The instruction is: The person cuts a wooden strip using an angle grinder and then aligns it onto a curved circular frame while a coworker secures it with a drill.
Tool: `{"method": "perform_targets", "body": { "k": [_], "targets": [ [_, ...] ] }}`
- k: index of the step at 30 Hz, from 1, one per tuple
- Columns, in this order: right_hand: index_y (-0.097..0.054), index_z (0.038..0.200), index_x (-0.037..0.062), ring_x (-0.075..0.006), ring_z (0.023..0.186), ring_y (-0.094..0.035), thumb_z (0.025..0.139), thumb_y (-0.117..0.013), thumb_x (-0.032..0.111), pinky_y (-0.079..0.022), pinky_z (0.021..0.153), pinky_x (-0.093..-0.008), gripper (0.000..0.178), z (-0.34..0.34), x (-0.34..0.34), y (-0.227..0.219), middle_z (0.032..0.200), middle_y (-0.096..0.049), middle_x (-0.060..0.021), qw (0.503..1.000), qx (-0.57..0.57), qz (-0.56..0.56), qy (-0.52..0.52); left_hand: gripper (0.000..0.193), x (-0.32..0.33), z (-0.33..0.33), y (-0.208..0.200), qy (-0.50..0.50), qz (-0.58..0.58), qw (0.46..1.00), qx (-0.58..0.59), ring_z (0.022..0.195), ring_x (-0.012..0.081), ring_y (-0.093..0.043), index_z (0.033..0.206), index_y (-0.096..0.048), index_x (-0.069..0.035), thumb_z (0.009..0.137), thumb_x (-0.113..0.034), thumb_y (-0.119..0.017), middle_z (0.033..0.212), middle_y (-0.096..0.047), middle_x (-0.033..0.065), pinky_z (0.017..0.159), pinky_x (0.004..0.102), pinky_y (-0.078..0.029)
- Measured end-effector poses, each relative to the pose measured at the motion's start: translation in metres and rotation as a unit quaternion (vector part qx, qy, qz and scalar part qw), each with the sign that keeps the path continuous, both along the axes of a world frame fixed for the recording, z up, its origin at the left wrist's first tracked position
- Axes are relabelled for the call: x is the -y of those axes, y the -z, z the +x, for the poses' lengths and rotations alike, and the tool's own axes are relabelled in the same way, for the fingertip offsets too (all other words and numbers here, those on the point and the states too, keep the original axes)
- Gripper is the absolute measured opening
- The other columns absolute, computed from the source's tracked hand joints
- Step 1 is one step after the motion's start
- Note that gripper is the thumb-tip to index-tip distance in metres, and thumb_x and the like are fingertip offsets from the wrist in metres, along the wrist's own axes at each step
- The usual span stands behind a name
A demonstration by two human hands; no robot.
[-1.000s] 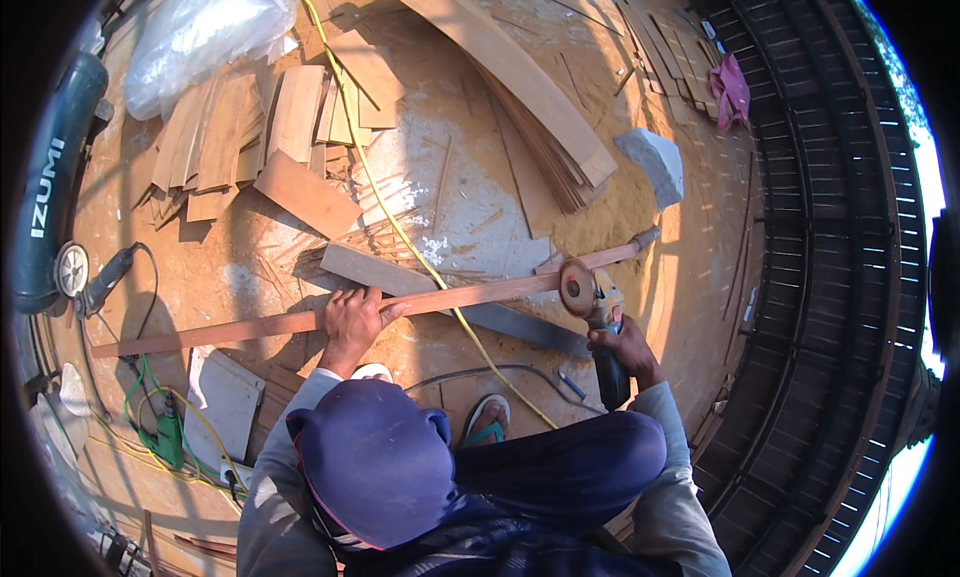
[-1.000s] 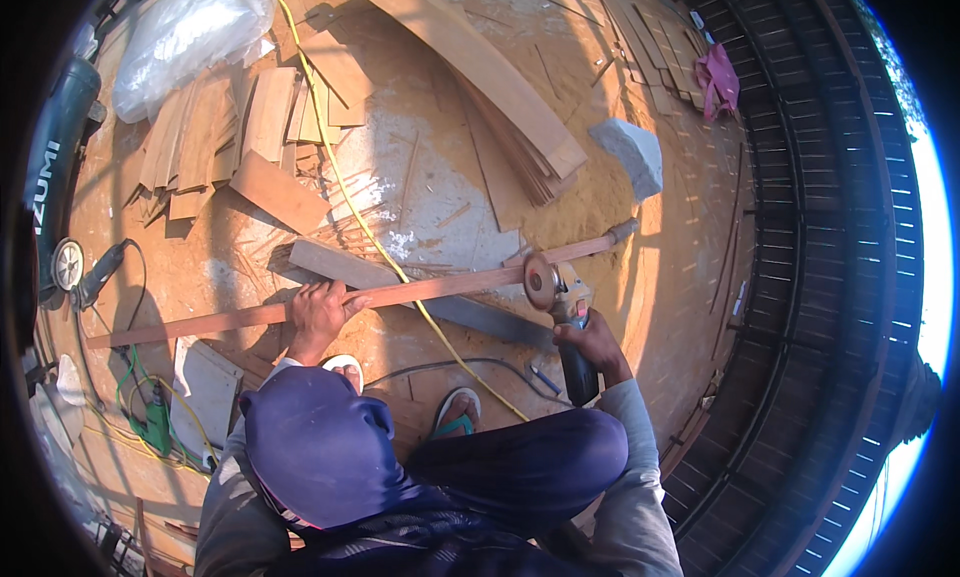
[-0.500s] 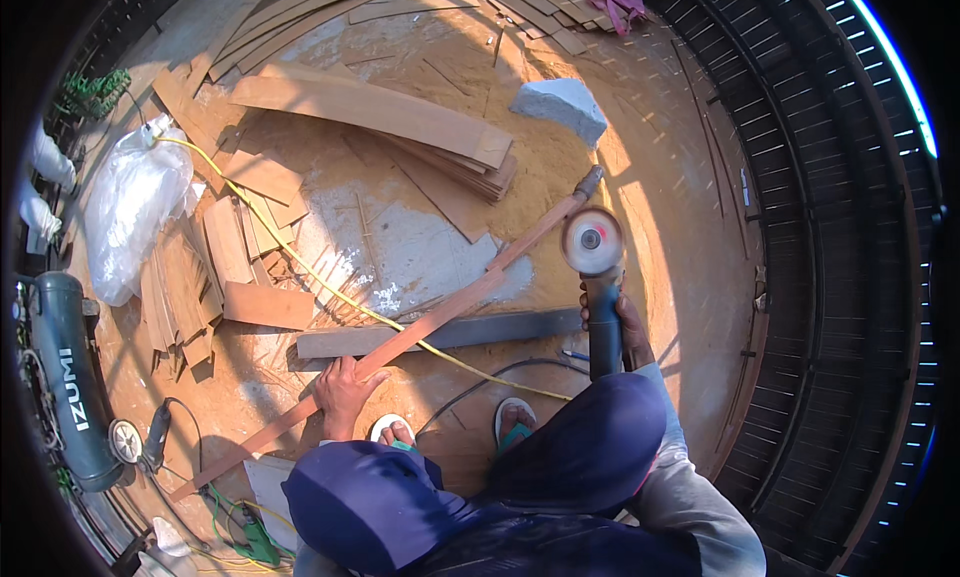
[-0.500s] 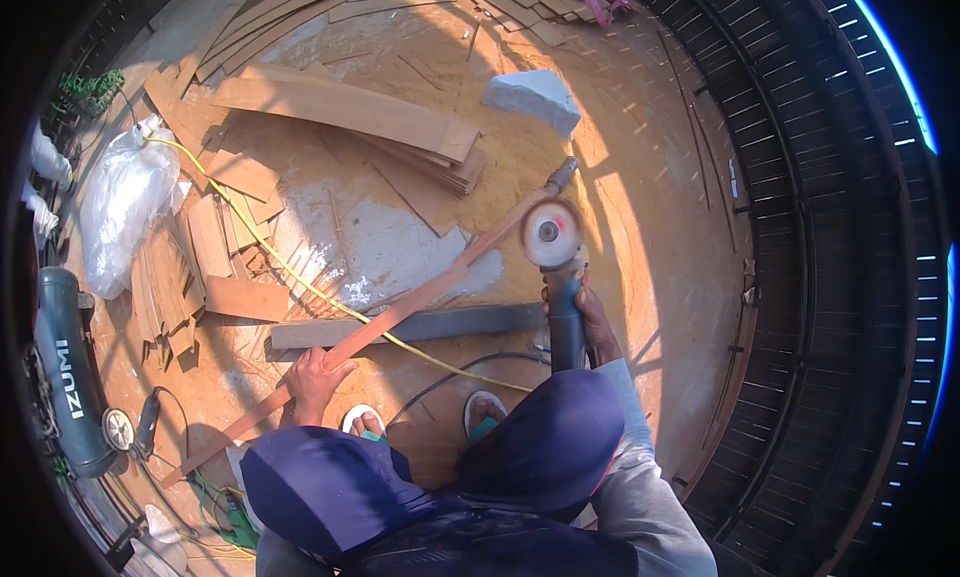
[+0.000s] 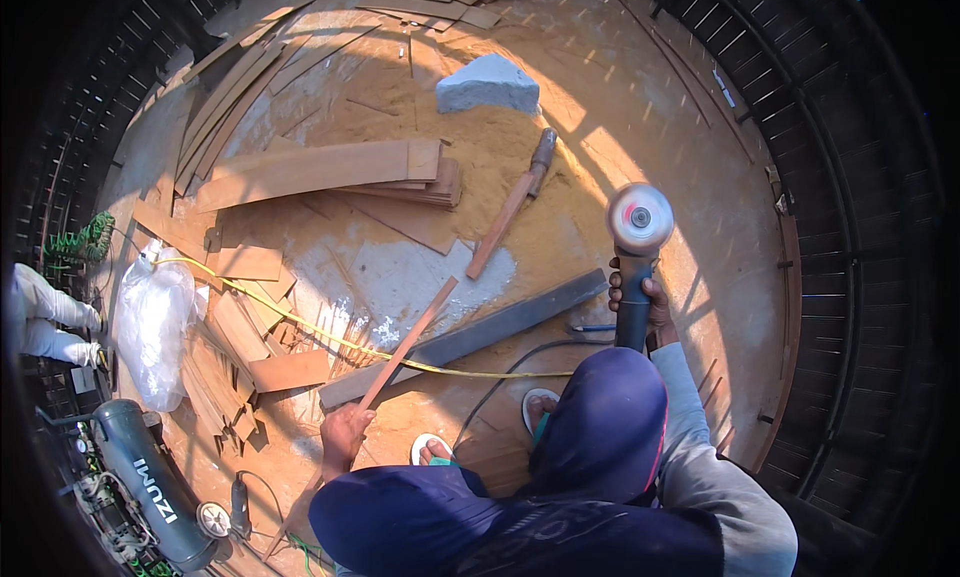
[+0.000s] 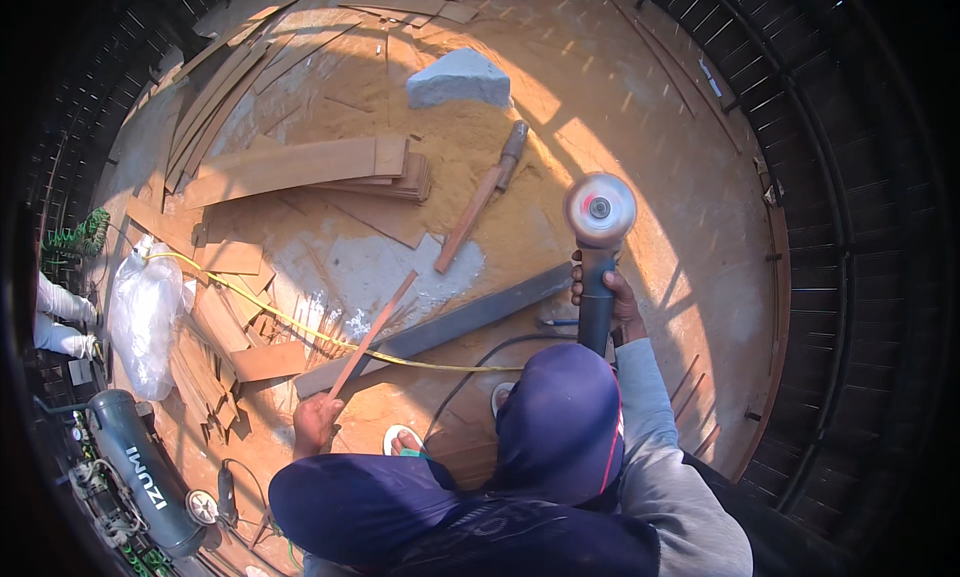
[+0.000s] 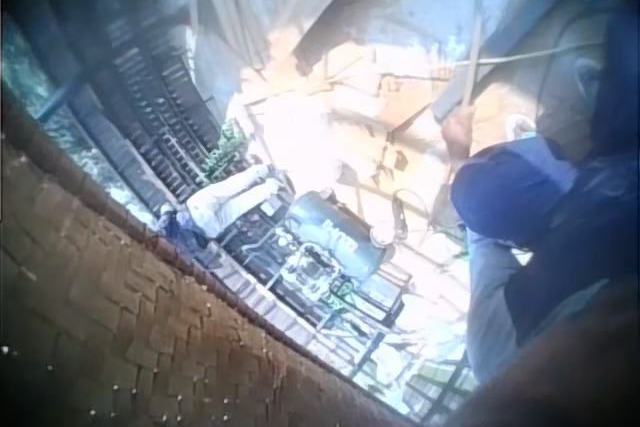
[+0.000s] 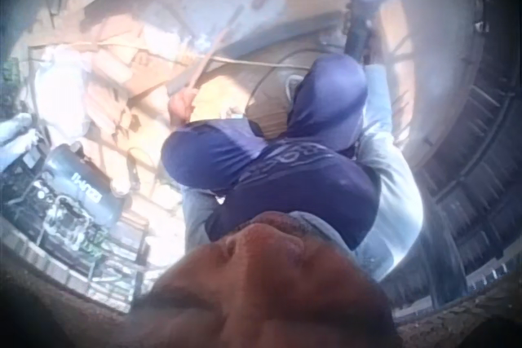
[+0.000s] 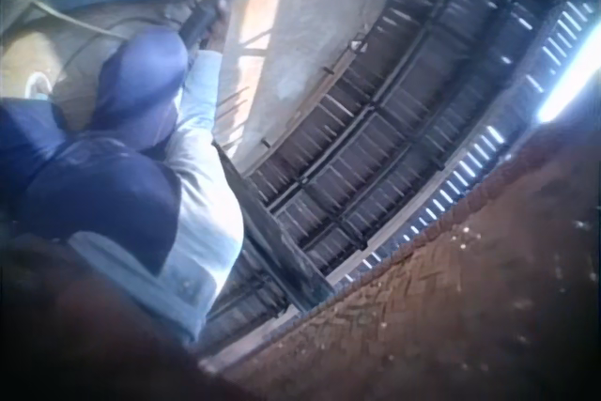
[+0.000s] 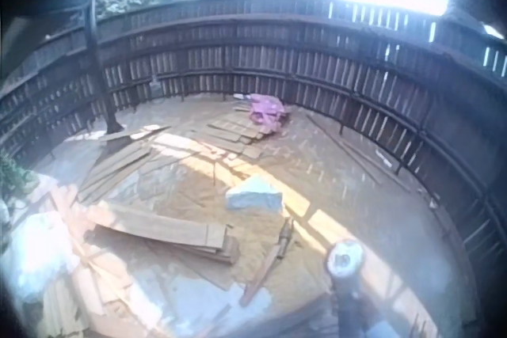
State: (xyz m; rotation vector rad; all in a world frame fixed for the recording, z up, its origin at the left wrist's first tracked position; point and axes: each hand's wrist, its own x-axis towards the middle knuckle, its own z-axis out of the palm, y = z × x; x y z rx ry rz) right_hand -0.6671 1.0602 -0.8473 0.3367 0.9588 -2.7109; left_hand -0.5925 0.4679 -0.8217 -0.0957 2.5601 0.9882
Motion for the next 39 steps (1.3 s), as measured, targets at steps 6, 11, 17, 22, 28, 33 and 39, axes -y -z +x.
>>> {"method": "perform_targets", "body": {
  "k": [6, 11, 17, 22, 28, 33, 39],
  "targets": [
    [-0.044, 0.144, -0.0031, -0.0207, 0.092, -0.069, 0.084, -0.079, 0.034, -0.061, 0.081, -0.0354, 0.078, 0.0, 0.004, 0.007, 0.111, -0.063, -0.0118, 1.0, -0.006, -0.005, -0.019, 0.041, 0.017, 0.013, 0.028, -0.037, 0.041, 0.995, -0.081, 0.055, 0.0275, -0.052, 0.075, -0.057, 0.001, 0.093, -0.031, -0.075, 0.062, -0.052, 0.0152, 0.054, 0.04, -0.042],
    [-0.044, 0.142, -0.0009, -0.0172, 0.092, -0.064, 0.084, -0.078, 0.035, -0.057, 0.08, -0.0337, 0.076, 0.0, -0.001, 0.017, 0.111, -0.06, -0.0092, 1.0, 0.003, -0.03, -0.003, 0.029, -0.01, 0.007, 0.009, -0.026, 0.049, 0.997, -0.053, 0.057, 0.0279, -0.057, 0.086, -0.066, 0.001, 0.094, -0.025, -0.074, 0.066, -0.057, 0.0156, 0.056, 0.0409, -0.044],
    [-0.047, 0.139, -0.0008, -0.0207, 0.093, -0.066, 0.086, -0.076, 0.034, -0.061, 0.081, -0.0362, 0.07, -0.005, -0.003, 0.01, 0.112, -0.059, -0.0114, 0.995, -0.003, -0.073, 0.067, 0.033, 0.002, 0.006, 0.016, -0.005, 0.0, 0.999, -0.036, 0.06, 0.0373, -0.06, 0.091, -0.069, 0.001, 0.099, -0.03, -0.066, 0.069, -0.06, 0.0194, 0.057, 0.0442, -0.045],
    [-0.048, 0.136, -0.0023, -0.0202, 0.091, -0.066, 0.087, -0.076, 0.034, -0.061, 0.079, -0.0345, 0.067, 0.0, -0.048, 0.038, 0.11, -0.06, -0.0113, 0.993, 0.013, -0.074, 0.091, 0.038, 0.021, -0.002, 0.019, -0.016, -0.034, 0.998, -0.047, 0.063, 0.0434, -0.06, 0.088, -0.068, 0.001, 0.101, -0.035, -0.063, 0.068, -0.06, 0.022, 0.058, 0.0462, -0.046],
    [-0.05, 0.13, -0.0035, -0.0208, 0.093, -0.066, 0.091, -0.074, 0.031, -0.061, 0.082, -0.0345, 0.058, -0.001, -0.085, 0.092, 0.11, -0.061, -0.0132, 0.978, 0.107, -0.103, 0.148, 0.039, 0.05, -0.003, 0.011, -0.07, -0.091, 0.987, -0.109, 0.059, 0.0293, -0.053, 0.089, -0.067, 0.0, 0.1, -0.037, -0.065, 0.064, -0.054, 0.0156, 0.057, 0.041, -0.043],
    [-0.049, 0.132, -0.0026, -0.0229, 0.093, -0.067, 0.092, -0.073, 0.034, -0.062, 0.081, -0.0345, 0.06, 0.007, -0.093, 0.133, 0.112, -0.062, -0.0159, 0.967, 0.098, -0.16, 0.172, 0.043, 0.047, -0.009, -0.022, -0.105, -0.087, 0.981, -0.134, 0.061, 0.0191, -0.048, 0.09, -0.066, 0.002, 0.099, -0.04, -0.068, 0.064, -0.051, 0.0117, 0.058, 0.0385, -0.041],
    [-0.051, 0.132, -0.0012, -0.0236, 0.09, -0.067, 0.091, -0.073, 0.035, -0.063, 0.08, -0.0352, 0.058, 0.008, -0.083, 0.127, 0.112, -0.064, -0.0175, 0.969, 0.101, -0.158, 0.164, 0.044, 0.058, -0.006, -0.031, -0.103, -0.106, 0.985, -0.092, 0.062, 0.0213, -0.05, 0.093, -0.065, 0.001, 0.101, -0.042, -0.064, 0.066, -0.054, 0.0136, 0.059, 0.0386, -0.042]
  ]
}}
